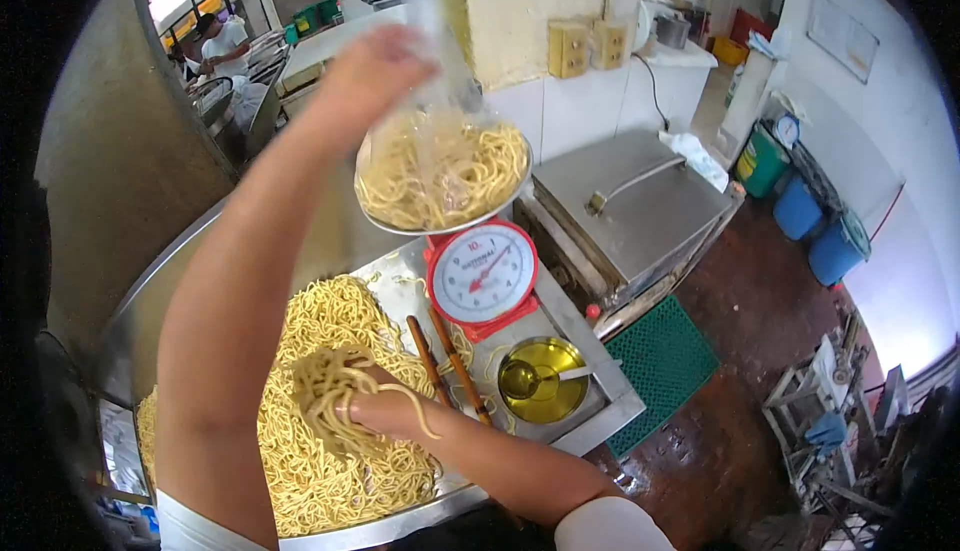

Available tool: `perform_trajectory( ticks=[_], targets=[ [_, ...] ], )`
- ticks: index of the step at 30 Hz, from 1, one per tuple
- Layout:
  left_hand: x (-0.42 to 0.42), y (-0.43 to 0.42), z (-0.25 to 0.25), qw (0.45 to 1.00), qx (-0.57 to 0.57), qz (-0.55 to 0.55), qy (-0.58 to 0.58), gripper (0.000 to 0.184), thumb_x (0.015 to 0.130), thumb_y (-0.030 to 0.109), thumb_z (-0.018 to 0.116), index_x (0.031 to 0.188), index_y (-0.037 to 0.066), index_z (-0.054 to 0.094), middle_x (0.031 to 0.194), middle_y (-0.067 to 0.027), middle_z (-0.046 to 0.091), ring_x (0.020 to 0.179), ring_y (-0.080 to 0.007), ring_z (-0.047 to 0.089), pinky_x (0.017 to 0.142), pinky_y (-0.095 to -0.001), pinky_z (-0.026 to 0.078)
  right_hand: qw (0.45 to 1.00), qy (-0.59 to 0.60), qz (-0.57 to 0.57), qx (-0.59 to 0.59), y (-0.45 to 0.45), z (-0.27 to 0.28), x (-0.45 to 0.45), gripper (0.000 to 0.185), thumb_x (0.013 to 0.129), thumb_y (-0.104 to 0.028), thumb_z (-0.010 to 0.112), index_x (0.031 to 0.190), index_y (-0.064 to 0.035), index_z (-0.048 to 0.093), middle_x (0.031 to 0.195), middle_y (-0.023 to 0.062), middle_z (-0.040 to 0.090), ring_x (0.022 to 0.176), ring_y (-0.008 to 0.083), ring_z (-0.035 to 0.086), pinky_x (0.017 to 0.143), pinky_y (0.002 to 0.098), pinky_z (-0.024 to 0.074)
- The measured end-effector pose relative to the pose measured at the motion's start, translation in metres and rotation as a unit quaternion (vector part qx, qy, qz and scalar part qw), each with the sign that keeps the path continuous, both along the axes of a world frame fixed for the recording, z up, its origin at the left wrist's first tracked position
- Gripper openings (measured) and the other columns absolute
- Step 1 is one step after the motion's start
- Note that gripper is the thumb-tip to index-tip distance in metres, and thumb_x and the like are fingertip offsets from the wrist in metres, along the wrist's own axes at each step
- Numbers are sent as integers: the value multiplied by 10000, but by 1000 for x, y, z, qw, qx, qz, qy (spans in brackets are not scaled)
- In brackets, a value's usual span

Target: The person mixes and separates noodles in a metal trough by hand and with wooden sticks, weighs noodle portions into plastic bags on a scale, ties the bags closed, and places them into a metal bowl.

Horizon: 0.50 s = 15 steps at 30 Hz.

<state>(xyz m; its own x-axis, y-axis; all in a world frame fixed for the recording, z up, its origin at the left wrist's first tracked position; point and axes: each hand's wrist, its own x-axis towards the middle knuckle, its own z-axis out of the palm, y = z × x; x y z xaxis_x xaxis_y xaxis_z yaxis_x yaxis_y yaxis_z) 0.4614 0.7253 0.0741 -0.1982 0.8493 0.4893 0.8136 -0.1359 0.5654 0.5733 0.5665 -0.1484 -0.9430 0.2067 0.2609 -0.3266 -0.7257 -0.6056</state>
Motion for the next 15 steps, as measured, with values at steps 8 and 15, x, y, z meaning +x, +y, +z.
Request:
perform_trajectory(
  ticks=[8, 15],
  targets=[
    [-7, -44, -77, 904, 28, -206, -374, 202, 863, 233, 634, 906, 37, 613, 834, -71, 649, 660, -143, 590, 625, -319, 500, 997, 11, 20, 68, 72, 95, 60, 656, 779, -225, 752, 1326, -34, 444, 1252, 164, 537, 1070, 334, 594, 884, 462, 528],
    [-48, -71, -41, 771, 22, -163, -616, 323, 956, 268, 511, 1175, 32, 541, 845, -54, 588, 664, -197, 590, 688, -350, 509, 913, 227, -12, 338, 194, 286, 7, 534, 892, -445, 502, 1141, 19, 588, 1115, 234, 614, 989, 334, 633, 875, 464, 527]
  ],
)
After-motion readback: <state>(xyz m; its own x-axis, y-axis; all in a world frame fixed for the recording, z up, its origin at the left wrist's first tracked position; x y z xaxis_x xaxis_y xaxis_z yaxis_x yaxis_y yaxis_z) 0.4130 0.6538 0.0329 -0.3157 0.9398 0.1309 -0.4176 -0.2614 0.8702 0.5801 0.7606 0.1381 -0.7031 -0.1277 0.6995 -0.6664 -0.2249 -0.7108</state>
